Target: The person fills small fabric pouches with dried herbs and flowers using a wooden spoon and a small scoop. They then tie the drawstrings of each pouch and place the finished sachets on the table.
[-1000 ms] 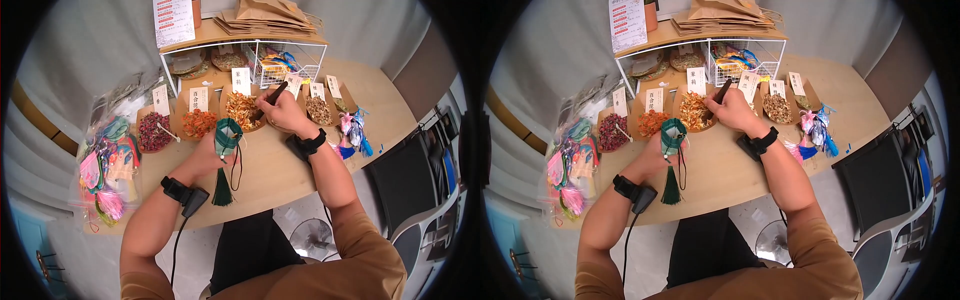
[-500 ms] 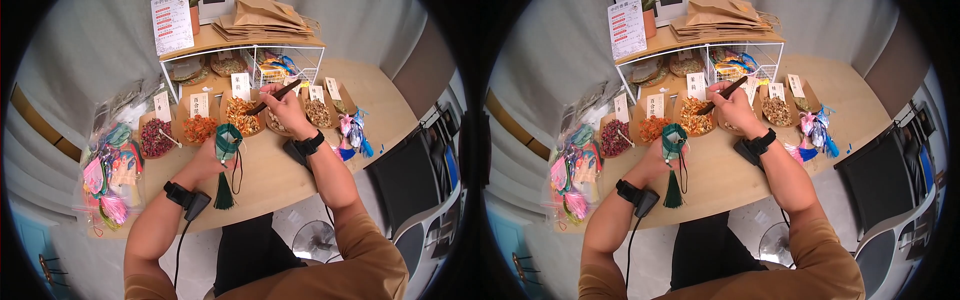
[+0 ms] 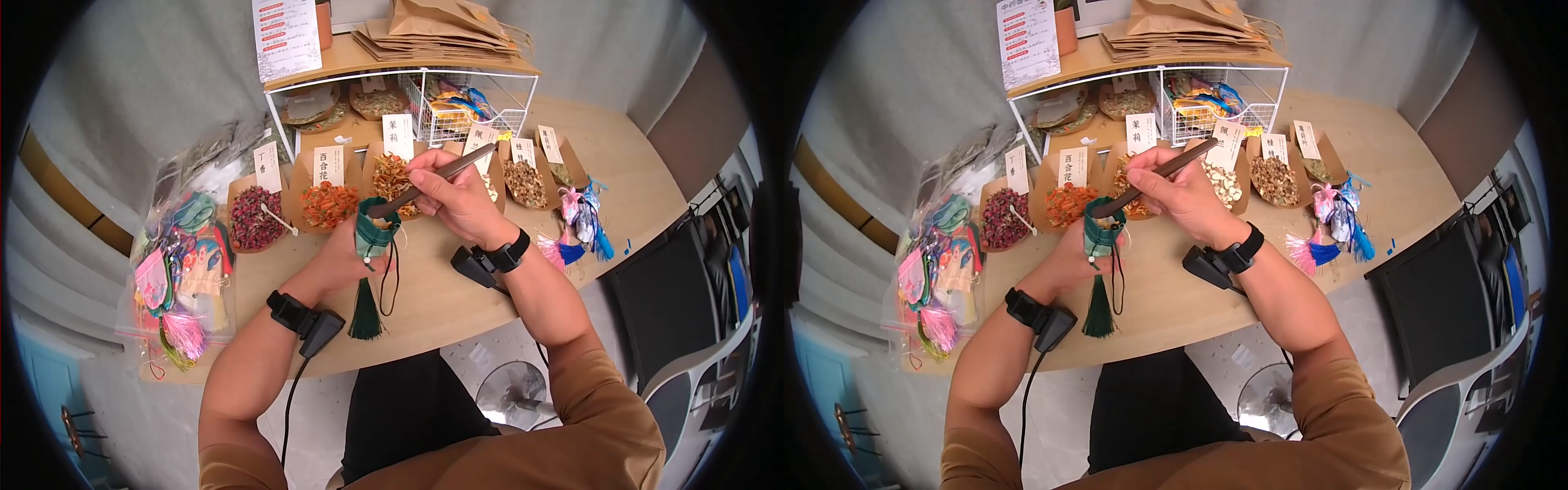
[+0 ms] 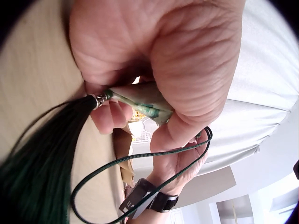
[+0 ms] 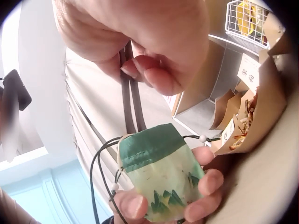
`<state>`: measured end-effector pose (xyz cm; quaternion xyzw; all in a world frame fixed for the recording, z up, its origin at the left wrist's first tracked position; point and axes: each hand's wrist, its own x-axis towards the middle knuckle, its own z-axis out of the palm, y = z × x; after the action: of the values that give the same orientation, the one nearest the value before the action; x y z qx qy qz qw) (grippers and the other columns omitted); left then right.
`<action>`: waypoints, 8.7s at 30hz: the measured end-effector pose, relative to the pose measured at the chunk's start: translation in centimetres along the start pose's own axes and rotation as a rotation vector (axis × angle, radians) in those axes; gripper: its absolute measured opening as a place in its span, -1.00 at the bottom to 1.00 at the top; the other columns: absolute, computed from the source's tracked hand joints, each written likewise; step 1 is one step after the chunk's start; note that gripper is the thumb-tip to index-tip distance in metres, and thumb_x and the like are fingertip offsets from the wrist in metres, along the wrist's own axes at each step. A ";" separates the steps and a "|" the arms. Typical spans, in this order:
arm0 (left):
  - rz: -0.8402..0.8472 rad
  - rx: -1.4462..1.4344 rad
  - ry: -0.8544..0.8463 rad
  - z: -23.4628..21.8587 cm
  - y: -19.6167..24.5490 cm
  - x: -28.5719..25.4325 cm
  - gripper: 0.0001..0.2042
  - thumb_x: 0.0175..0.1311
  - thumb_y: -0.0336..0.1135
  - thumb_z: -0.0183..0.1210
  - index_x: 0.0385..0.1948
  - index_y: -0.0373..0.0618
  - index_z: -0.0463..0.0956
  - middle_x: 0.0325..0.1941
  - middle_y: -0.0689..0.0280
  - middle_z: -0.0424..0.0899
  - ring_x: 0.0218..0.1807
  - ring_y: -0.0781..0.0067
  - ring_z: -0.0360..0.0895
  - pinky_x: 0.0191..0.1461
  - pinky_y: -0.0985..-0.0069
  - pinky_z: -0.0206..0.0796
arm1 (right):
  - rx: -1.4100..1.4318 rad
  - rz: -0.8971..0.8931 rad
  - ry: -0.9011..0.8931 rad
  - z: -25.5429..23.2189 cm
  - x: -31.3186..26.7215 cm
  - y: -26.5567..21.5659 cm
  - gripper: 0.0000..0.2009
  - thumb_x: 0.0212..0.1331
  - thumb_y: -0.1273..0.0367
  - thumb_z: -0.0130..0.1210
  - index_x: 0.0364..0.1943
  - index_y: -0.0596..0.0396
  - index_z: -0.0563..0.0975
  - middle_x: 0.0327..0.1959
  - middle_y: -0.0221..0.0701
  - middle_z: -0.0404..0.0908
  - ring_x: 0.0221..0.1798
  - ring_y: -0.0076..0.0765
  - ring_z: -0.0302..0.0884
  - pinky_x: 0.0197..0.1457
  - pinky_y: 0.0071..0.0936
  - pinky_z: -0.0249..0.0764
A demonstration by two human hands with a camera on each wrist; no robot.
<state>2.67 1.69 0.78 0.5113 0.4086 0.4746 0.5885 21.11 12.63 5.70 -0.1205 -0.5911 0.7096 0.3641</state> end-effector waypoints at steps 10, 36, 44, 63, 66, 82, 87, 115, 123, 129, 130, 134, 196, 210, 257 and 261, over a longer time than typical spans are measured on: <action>0.021 0.119 0.016 -0.6 -0.2 -0.1 -0.59 0.04 -0.56 0.31 -0.07 -0.08 0.38 -0.14 0.44 0.49 -0.10 0.61 0.48 -0.04 0.49 0.51 | -0.841 -0.203 0.336 -4.0 1.8 0.5 -0.79 0.10 0.31 0.26 -0.50 0.21 0.60 -0.65 -0.40 0.57 -0.63 -0.46 0.45 -0.51 -0.49 0.37; 0.016 0.085 0.013 -0.8 -0.6 -0.1 -0.52 0.02 -0.54 0.34 0.01 -0.09 0.38 -0.11 0.42 0.51 -0.09 0.58 0.50 -0.03 0.45 0.51 | -0.804 -0.183 0.062 -3.9 1.6 1.2 -0.84 0.22 0.49 0.13 -0.13 0.18 0.54 -0.42 -0.55 0.57 -0.42 -0.71 0.42 -0.35 -0.66 0.38; 0.008 0.033 0.019 -0.6 -0.5 -0.1 -0.53 0.01 -0.56 0.34 -0.01 -0.07 0.38 -0.14 0.44 0.49 -0.11 0.60 0.49 -0.04 0.50 0.50 | -0.462 -0.247 0.178 -4.4 2.0 1.4 -0.85 0.25 0.46 0.12 -0.13 0.17 0.54 -0.43 -0.57 0.55 -0.48 -0.70 0.37 -0.43 -0.66 0.30; 0.007 -0.019 0.008 -0.7 -0.8 -0.1 -0.47 -0.02 -0.43 0.40 0.02 -0.07 0.34 -0.13 0.40 0.49 -0.15 0.51 0.53 -0.05 0.43 0.51 | -0.107 -0.058 0.132 -3.2 1.3 0.3 -0.87 0.23 0.37 0.20 -0.30 0.15 0.55 -0.56 -0.59 0.45 -0.55 -0.68 0.27 -0.47 -0.64 0.22; 0.004 -0.008 0.014 -0.9 -1.0 -0.2 -0.48 -0.02 -0.43 0.40 0.01 -0.06 0.34 -0.12 0.40 0.49 -0.12 0.51 0.53 -0.05 0.43 0.51 | -0.568 -0.220 0.348 -4.2 2.3 1.5 -0.83 0.13 0.34 0.27 -0.42 0.19 0.62 -0.59 -0.53 0.56 -0.60 -0.64 0.37 -0.51 -0.61 0.29; 0.011 0.071 -0.017 -0.9 -0.6 -0.1 -0.47 -0.03 -0.47 0.37 0.02 -0.07 0.33 -0.13 0.41 0.48 -0.11 0.56 0.50 -0.04 0.46 0.51 | -0.959 -0.084 0.050 -3.7 1.3 1.1 -0.87 0.20 0.40 0.21 -0.27 0.19 0.65 -0.51 -0.48 0.63 -0.50 -0.65 0.40 -0.42 -0.59 0.38; 0.026 0.060 0.002 -0.7 -0.6 -0.1 -0.50 -0.02 -0.50 0.35 0.00 -0.08 0.34 -0.14 0.41 0.48 -0.15 0.56 0.52 -0.06 0.47 0.51 | -0.873 -0.234 0.068 -4.2 1.8 2.0 -0.85 0.22 0.42 0.17 -0.26 0.25 0.63 -0.45 -0.38 0.65 -0.48 -0.60 0.45 -0.38 -0.58 0.40; 0.023 0.049 -0.011 -0.8 -0.6 0.1 -0.46 -0.04 -0.46 0.37 0.03 -0.10 0.33 -0.13 0.39 0.47 -0.16 0.52 0.53 -0.07 0.43 0.53 | 0.074 0.043 -0.044 -2.1 0.5 0.3 -0.84 0.25 0.37 0.18 -0.23 0.20 0.61 -0.56 -0.51 0.51 -0.54 -0.65 0.33 -0.47 -0.66 0.28; -0.001 0.000 0.003 -0.9 -0.8 -0.1 -0.44 -0.07 -0.43 0.39 0.03 -0.08 0.32 -0.10 0.38 0.48 -0.13 0.50 0.54 -0.06 0.41 0.53 | -0.631 -0.215 0.355 -4.1 1.9 0.6 -0.85 0.17 0.38 0.24 -0.36 0.21 0.64 -0.50 -0.52 0.61 -0.47 -0.71 0.41 -0.42 -0.66 0.33; 0.008 -0.015 -0.015 -0.9 -0.7 -0.1 -0.44 -0.05 -0.46 0.38 0.03 -0.08 0.32 -0.09 0.38 0.48 -0.13 0.51 0.54 -0.05 0.41 0.53 | -0.808 -0.269 0.253 -5.2 2.4 1.9 -0.85 0.13 0.39 0.26 -0.31 0.20 0.66 -0.46 -0.43 0.67 -0.45 -0.65 0.48 -0.35 -0.61 0.44; 0.010 -0.017 -0.020 -0.9 -0.8 -0.1 -0.44 -0.05 -0.46 0.38 0.04 -0.08 0.31 -0.09 0.38 0.48 -0.13 0.51 0.54 -0.04 0.41 0.53 | -0.819 -0.246 0.234 -5.2 2.2 1.9 -0.85 0.13 0.38 0.26 -0.30 0.19 0.66 -0.46 -0.42 0.67 -0.45 -0.64 0.48 -0.35 -0.60 0.44; 0.004 0.004 -0.016 -0.9 -0.5 -0.2 -0.44 -0.05 -0.46 0.38 0.04 -0.08 0.31 -0.09 0.38 0.48 -0.13 0.51 0.53 -0.04 0.40 0.53 | -0.854 -0.115 0.176 -4.6 1.9 1.6 -0.84 0.14 0.37 0.25 -0.28 0.18 0.67 -0.47 -0.40 0.67 -0.46 -0.61 0.49 -0.36 -0.57 0.44; 0.020 0.049 -0.011 -0.7 -0.6 -0.2 -0.51 -0.03 -0.47 0.37 -0.03 -0.13 0.36 -0.13 0.37 0.50 -0.18 0.50 0.56 -0.08 0.41 0.53 | -0.842 -0.112 0.093 -4.8 2.1 2.4 -0.83 0.21 0.38 0.20 -0.26 0.21 0.66 -0.55 -0.45 0.62 -0.53 -0.63 0.42 -0.45 -0.57 0.39; 0.039 0.088 -0.031 -0.9 -0.6 -0.1 -0.48 -0.03 -0.47 0.38 0.01 -0.10 0.34 -0.13 0.42 0.49 -0.13 0.55 0.52 -0.07 0.48 0.52 | -0.711 -0.303 0.153 -4.1 2.0 1.6 -0.86 0.27 0.48 0.09 -0.21 0.24 0.63 -0.42 -0.47 0.64 -0.42 -0.67 0.47 -0.34 -0.62 0.44; 0.055 0.148 0.009 -0.8 -0.6 -0.2 -0.50 -0.05 -0.47 0.39 -0.01 -0.12 0.40 -0.15 0.44 0.53 -0.12 0.57 0.52 -0.05 0.48 0.51 | 0.146 0.026 -0.084 -3.5 1.0 -0.2 -0.88 0.28 0.39 0.14 -0.25 0.17 0.58 -0.54 -0.52 0.48 -0.59 -0.67 0.26 -0.53 -0.66 0.26; 0.050 0.071 0.023 -0.7 -0.7 -0.3 -0.45 -0.07 -0.49 0.40 0.05 -0.13 0.40 -0.15 0.43 0.55 -0.14 0.60 0.51 -0.09 0.53 0.48 | -0.113 -0.056 0.138 -4.3 1.6 0.1 -0.89 0.25 0.35 0.19 -0.30 0.10 0.58 -0.54 -0.58 0.49 -0.59 -0.71 0.26 -0.53 -0.65 0.27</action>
<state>2.04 1.54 0.02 0.5364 0.4189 0.4804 0.5531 22.50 16.89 4.83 -0.1730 -0.6070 0.6546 0.4161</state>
